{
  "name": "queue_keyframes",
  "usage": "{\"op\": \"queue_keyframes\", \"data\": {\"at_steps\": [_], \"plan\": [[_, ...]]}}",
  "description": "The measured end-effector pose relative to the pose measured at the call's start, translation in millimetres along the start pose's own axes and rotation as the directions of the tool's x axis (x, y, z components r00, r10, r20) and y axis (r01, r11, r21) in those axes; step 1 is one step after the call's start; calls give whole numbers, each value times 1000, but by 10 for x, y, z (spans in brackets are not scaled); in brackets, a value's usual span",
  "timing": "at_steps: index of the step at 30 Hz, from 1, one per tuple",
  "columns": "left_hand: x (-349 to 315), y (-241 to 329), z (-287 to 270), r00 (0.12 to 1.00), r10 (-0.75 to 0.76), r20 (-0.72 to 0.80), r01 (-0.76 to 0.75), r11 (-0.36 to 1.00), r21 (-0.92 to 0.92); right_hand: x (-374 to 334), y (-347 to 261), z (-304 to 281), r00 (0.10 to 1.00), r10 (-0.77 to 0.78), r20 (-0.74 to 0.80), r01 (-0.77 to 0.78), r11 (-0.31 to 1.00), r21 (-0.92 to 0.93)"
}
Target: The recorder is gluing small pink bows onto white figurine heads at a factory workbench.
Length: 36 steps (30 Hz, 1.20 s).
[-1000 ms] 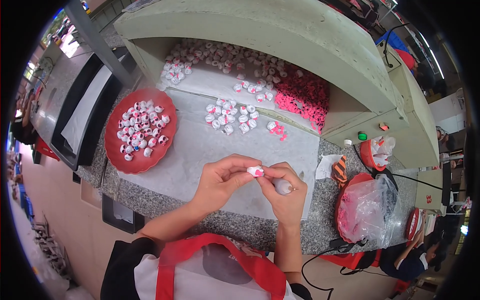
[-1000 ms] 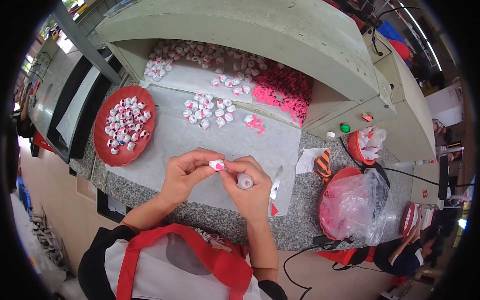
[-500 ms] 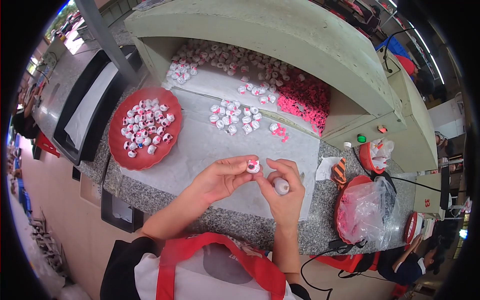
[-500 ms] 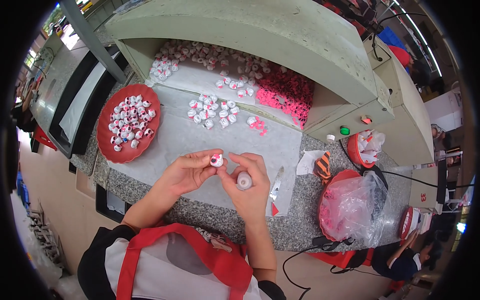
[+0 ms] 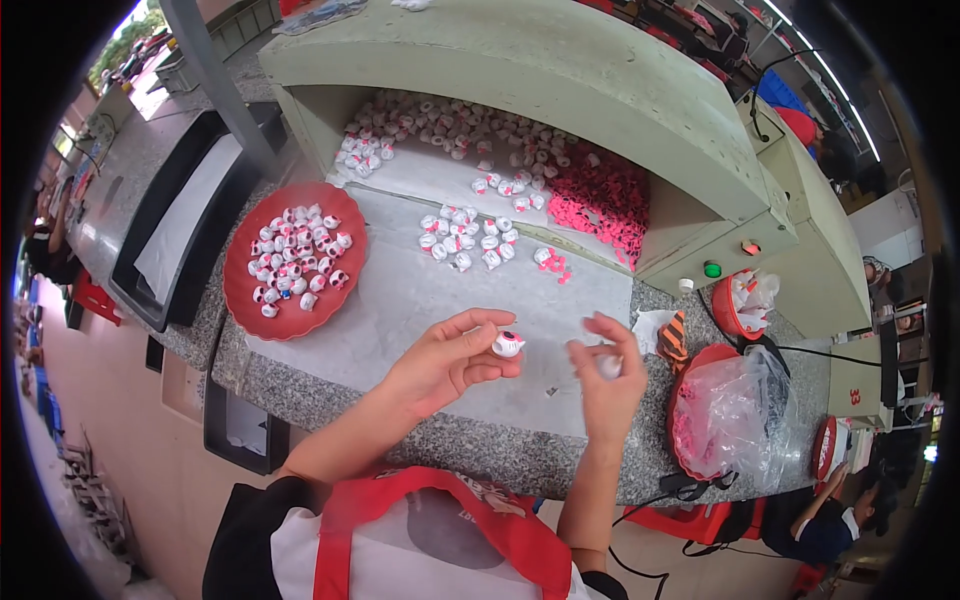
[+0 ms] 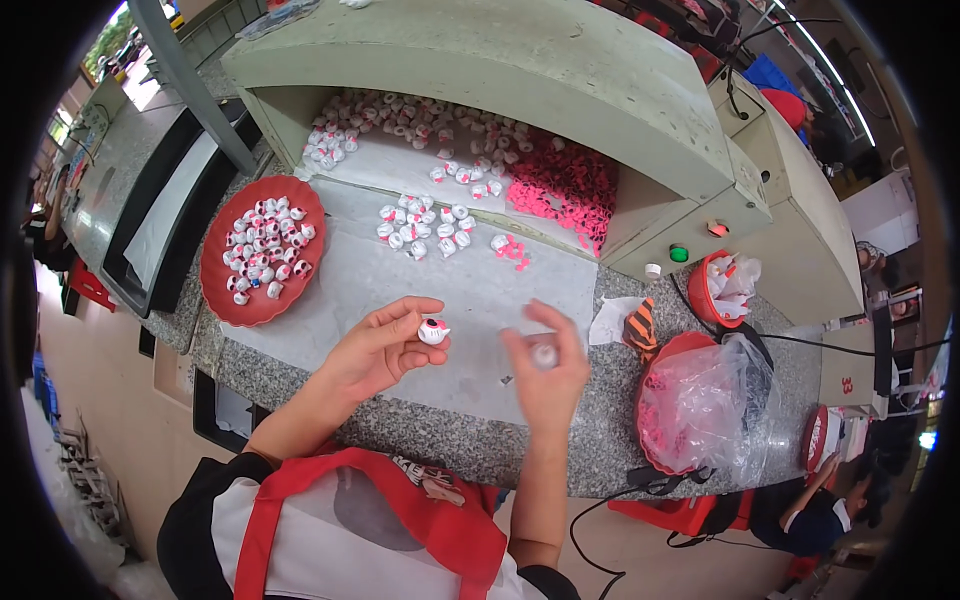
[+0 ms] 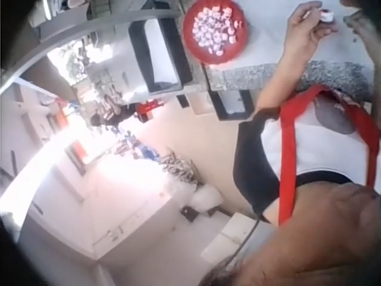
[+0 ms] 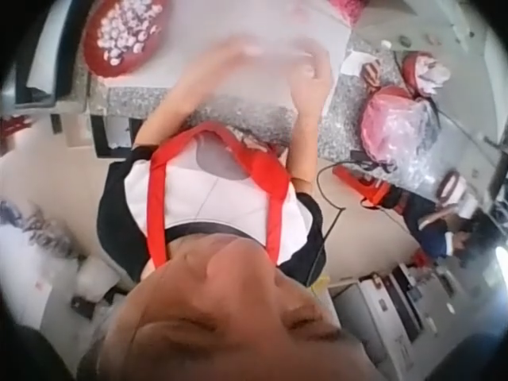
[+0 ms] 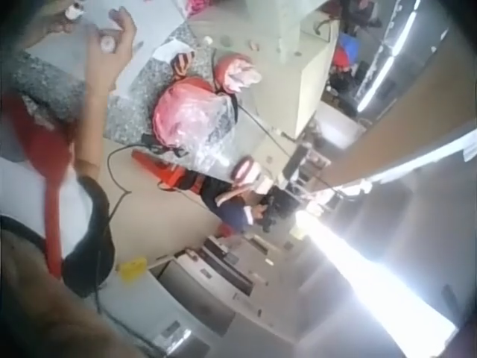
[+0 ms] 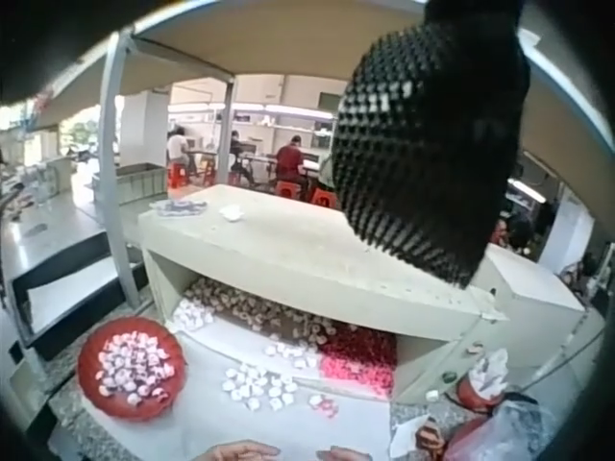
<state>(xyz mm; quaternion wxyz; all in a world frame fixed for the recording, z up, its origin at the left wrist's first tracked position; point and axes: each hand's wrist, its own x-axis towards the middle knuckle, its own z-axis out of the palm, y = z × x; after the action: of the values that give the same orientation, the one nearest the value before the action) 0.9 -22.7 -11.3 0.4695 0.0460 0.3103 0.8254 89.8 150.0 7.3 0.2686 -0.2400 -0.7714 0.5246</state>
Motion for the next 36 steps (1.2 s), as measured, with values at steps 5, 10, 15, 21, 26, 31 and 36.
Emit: {"op": "queue_keyframes", "data": {"at_steps": [5,10,15,21,26,31,36], "plan": [[141,-109,121,979,-200,-29,189,957,-219,372,1199,-629,961,-120,-249,-126,610,-783],[251,-214,115,940,-338,-52,305,898,-316,320,1012,-592,972,-9,-236,-172,658,-733],[364,-352,132,941,-334,-48,313,917,-248,-62,197,-284,985,114,130,-133,979,152],[295,-387,44,971,-234,55,234,972,3,-60,12,-240,902,-3,432,-85,979,185],[230,-266,72,898,-354,260,384,921,-72,18,210,-570,991,-2,134,13,996,-85],[240,-243,163,943,-314,111,327,936,-133,-111,-50,-436,983,-154,103,159,987,-39],[101,-209,209,989,-145,14,144,988,55,-260,-141,20,975,-88,204,42,974,223]]}}
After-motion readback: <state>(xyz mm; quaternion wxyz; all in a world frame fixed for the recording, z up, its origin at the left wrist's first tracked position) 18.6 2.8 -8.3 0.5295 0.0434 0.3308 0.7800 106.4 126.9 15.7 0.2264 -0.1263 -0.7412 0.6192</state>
